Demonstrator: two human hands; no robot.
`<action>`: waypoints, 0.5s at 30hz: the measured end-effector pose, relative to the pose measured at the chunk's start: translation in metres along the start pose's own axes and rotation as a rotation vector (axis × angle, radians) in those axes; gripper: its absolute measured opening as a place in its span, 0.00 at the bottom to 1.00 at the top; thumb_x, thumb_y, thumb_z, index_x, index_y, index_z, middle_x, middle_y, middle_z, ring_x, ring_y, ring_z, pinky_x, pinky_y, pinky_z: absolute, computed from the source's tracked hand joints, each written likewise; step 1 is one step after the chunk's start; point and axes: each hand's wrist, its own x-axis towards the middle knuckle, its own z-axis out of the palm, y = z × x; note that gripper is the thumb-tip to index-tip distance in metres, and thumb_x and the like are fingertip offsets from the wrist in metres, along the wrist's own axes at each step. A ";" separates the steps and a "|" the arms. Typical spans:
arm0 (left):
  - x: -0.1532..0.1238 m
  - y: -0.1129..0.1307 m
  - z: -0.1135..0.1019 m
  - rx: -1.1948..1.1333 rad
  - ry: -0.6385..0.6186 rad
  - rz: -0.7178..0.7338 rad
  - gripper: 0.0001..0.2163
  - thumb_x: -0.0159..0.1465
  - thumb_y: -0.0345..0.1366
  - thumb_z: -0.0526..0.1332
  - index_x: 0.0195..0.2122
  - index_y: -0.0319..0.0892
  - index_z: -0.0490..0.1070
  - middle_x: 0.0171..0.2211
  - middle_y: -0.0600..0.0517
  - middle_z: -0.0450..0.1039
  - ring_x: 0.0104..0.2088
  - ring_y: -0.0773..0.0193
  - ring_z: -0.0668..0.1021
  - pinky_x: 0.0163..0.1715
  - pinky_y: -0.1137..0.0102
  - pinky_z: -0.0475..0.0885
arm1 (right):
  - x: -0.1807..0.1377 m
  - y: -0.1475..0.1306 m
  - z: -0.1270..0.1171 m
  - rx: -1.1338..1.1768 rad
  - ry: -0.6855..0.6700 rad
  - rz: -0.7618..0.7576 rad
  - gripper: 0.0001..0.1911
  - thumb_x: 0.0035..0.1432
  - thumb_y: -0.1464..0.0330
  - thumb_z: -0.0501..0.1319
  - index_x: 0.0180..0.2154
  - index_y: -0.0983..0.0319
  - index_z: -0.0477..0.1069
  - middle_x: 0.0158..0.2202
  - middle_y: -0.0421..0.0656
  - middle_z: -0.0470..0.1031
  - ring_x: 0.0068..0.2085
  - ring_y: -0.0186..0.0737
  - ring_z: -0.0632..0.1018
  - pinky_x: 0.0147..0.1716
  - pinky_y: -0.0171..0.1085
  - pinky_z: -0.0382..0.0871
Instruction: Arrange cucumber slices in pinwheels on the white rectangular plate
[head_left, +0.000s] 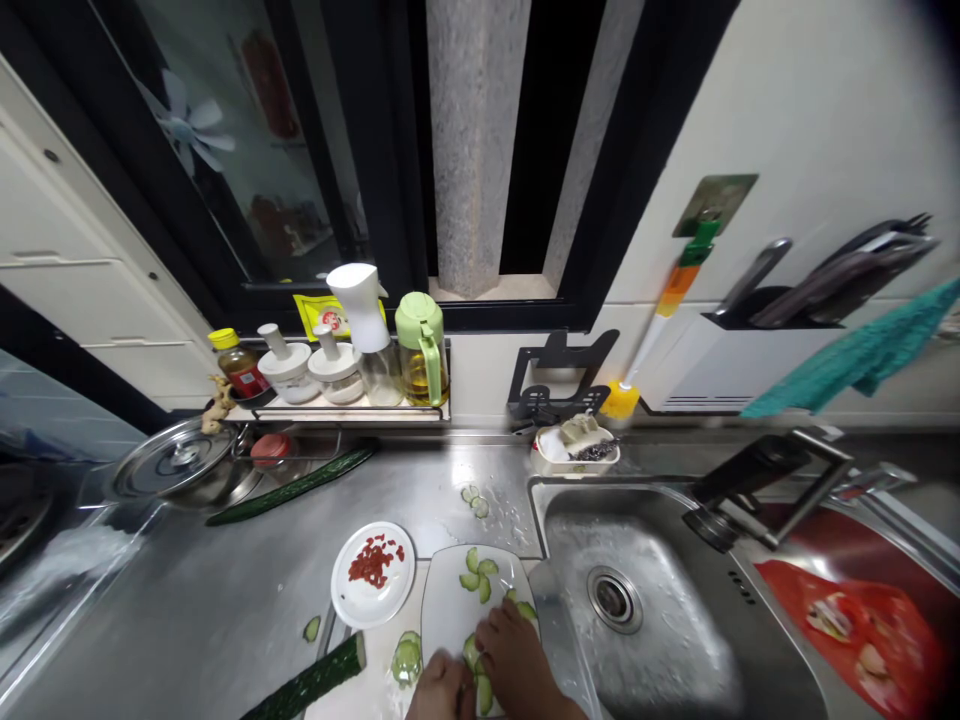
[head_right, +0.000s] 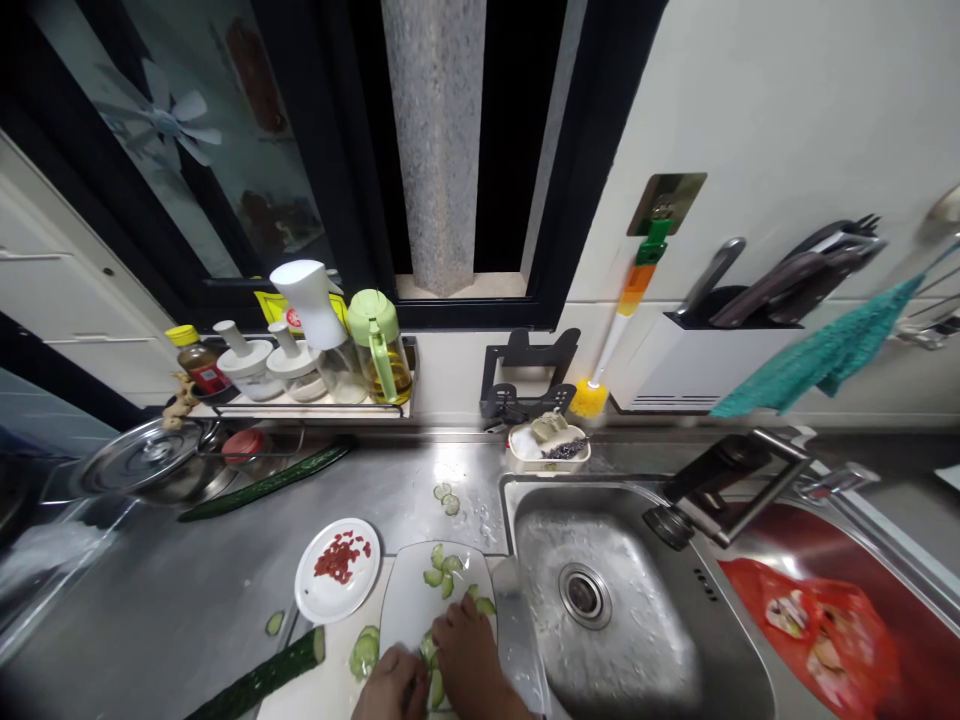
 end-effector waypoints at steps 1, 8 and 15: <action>0.000 0.000 0.001 -0.011 0.011 0.002 0.11 0.59 0.28 0.53 0.30 0.44 0.76 0.33 0.49 0.72 0.34 0.65 0.75 0.37 0.74 0.67 | 0.000 0.001 0.001 -0.014 0.000 -0.001 0.11 0.59 0.73 0.55 0.37 0.61 0.76 0.43 0.46 0.77 0.52 0.48 0.70 0.50 0.41 0.59; -0.002 -0.001 0.001 -0.020 0.003 0.020 0.12 0.59 0.28 0.54 0.29 0.45 0.77 0.32 0.50 0.73 0.34 0.66 0.75 0.36 0.74 0.67 | 0.000 0.003 0.006 -0.075 0.047 -0.017 0.09 0.61 0.71 0.56 0.37 0.62 0.76 0.41 0.45 0.77 0.49 0.48 0.72 0.44 0.40 0.60; -0.004 0.002 -0.002 -0.009 -0.034 0.033 0.12 0.59 0.28 0.53 0.27 0.44 0.76 0.30 0.50 0.71 0.31 0.67 0.74 0.32 0.75 0.65 | 0.002 0.002 0.007 -0.090 0.044 -0.025 0.11 0.61 0.72 0.55 0.35 0.62 0.77 0.39 0.46 0.78 0.48 0.49 0.72 0.43 0.41 0.60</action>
